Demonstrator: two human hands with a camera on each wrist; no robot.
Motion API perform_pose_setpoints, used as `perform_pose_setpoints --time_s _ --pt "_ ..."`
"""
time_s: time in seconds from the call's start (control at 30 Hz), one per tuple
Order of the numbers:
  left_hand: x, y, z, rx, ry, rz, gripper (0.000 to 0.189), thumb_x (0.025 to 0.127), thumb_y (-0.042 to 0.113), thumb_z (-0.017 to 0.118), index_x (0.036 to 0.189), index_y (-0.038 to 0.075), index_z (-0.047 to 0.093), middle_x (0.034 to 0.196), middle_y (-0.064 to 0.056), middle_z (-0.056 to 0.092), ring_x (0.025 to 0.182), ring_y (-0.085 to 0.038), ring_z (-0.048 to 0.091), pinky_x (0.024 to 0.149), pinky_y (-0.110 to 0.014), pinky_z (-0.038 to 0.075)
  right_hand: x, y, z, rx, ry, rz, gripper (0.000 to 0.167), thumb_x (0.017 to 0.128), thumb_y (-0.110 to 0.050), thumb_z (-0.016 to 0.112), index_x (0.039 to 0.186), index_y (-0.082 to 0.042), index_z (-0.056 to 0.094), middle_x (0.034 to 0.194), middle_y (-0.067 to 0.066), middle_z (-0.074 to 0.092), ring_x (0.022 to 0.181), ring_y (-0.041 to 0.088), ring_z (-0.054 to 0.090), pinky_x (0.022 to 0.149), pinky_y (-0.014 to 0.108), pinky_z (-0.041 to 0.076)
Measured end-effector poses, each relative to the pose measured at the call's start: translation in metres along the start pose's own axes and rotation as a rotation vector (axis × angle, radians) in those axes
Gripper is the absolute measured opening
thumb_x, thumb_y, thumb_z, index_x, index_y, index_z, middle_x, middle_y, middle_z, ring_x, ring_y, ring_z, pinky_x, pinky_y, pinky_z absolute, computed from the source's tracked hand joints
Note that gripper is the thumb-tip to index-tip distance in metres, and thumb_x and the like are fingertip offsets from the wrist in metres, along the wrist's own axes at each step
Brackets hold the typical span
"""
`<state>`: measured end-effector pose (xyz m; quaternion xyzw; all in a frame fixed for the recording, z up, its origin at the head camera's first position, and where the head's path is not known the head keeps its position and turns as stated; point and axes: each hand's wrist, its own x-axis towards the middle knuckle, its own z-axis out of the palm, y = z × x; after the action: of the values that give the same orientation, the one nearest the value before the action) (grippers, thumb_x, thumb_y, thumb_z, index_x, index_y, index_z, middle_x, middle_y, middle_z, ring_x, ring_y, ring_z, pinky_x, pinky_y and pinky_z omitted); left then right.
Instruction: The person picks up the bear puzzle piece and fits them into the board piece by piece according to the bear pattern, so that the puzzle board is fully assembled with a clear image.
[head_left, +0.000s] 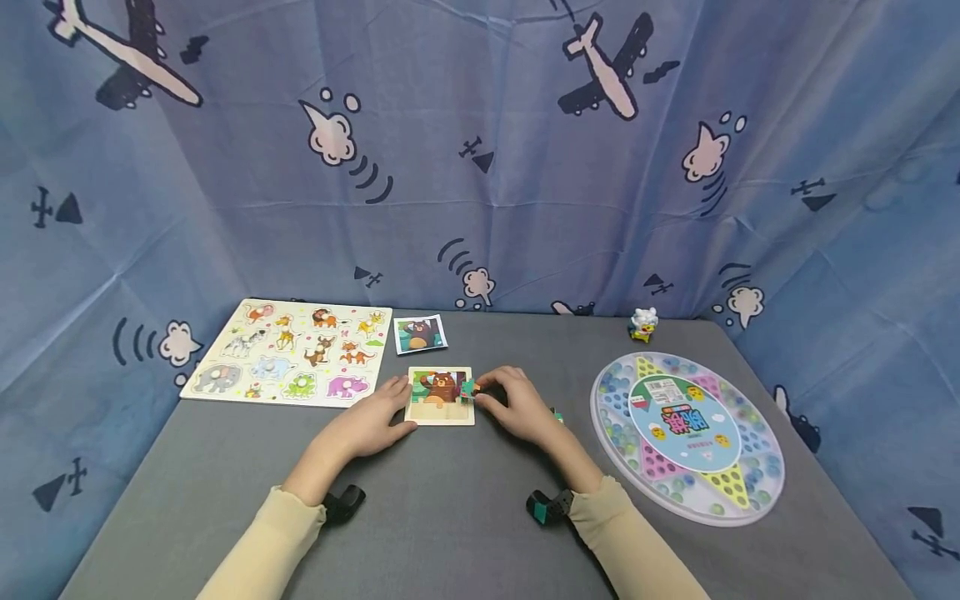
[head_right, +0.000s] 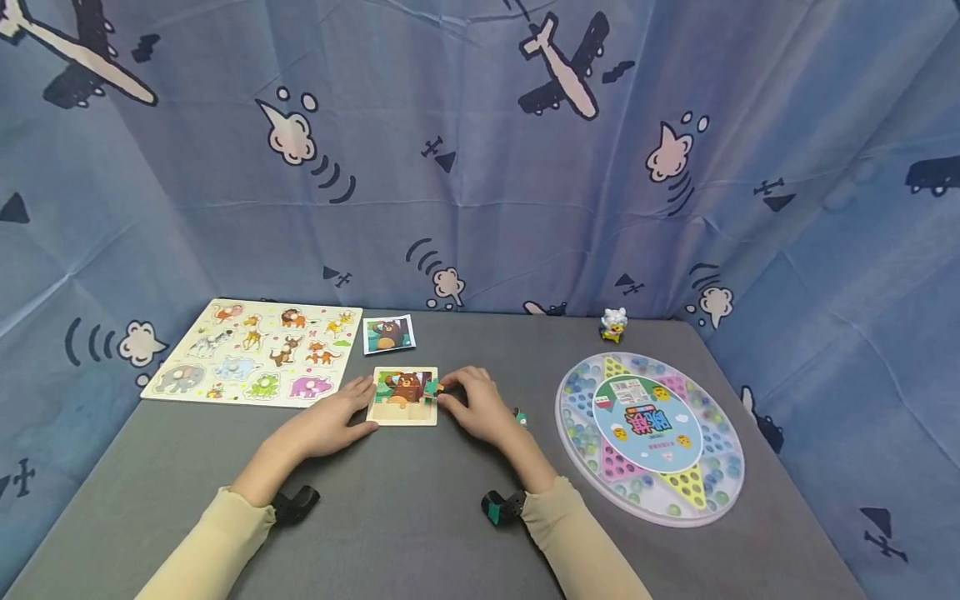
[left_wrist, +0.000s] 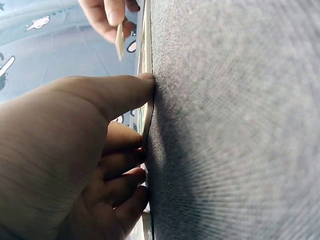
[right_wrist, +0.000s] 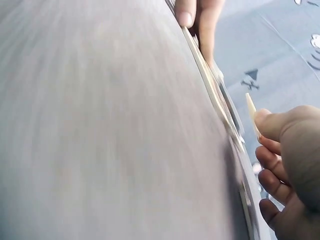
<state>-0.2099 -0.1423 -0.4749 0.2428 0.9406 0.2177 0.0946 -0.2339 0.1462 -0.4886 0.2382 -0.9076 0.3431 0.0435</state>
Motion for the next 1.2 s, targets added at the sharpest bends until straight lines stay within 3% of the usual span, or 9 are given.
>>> perform_pose_setpoints --time_s 0.43,0.77,1.2 --pt "-0.001 0.0 0.0 -0.002 0.0 0.017 0.069 0.105 0.03 0.068 0.155 -0.011 0.045 0.167 -0.028 0.036 0.158 -0.045 0.029 0.126 -0.056 0.03 0.021 -0.039 0.036 0.031 -0.045 -0.118 0.019 0.101 -0.016 0.074 0.114 -0.003 0.074 0.113 0.01 0.07 0.108 0.026 0.06 0.095 0.046 0.05" --pt "-0.003 -0.002 -0.001 -0.004 0.003 0.014 0.069 0.105 0.031 0.068 0.156 -0.01 0.044 0.167 -0.028 0.036 0.158 -0.045 0.029 0.126 -0.057 0.031 0.018 -0.041 0.049 0.013 -0.088 -0.082 0.021 0.102 -0.023 0.073 0.118 -0.009 0.076 0.123 0.01 0.067 0.119 0.03 0.057 0.103 0.057 0.044" --pt "-0.001 -0.005 -0.001 -0.009 -0.015 0.012 0.07 0.107 0.031 0.065 0.158 -0.01 0.041 0.169 -0.027 0.032 0.159 -0.044 0.026 0.127 -0.056 0.029 0.015 -0.038 0.055 -0.021 -0.071 -0.094 0.023 0.101 -0.026 0.075 0.119 -0.012 0.076 0.125 0.01 0.065 0.124 0.032 0.055 0.098 0.052 0.043"
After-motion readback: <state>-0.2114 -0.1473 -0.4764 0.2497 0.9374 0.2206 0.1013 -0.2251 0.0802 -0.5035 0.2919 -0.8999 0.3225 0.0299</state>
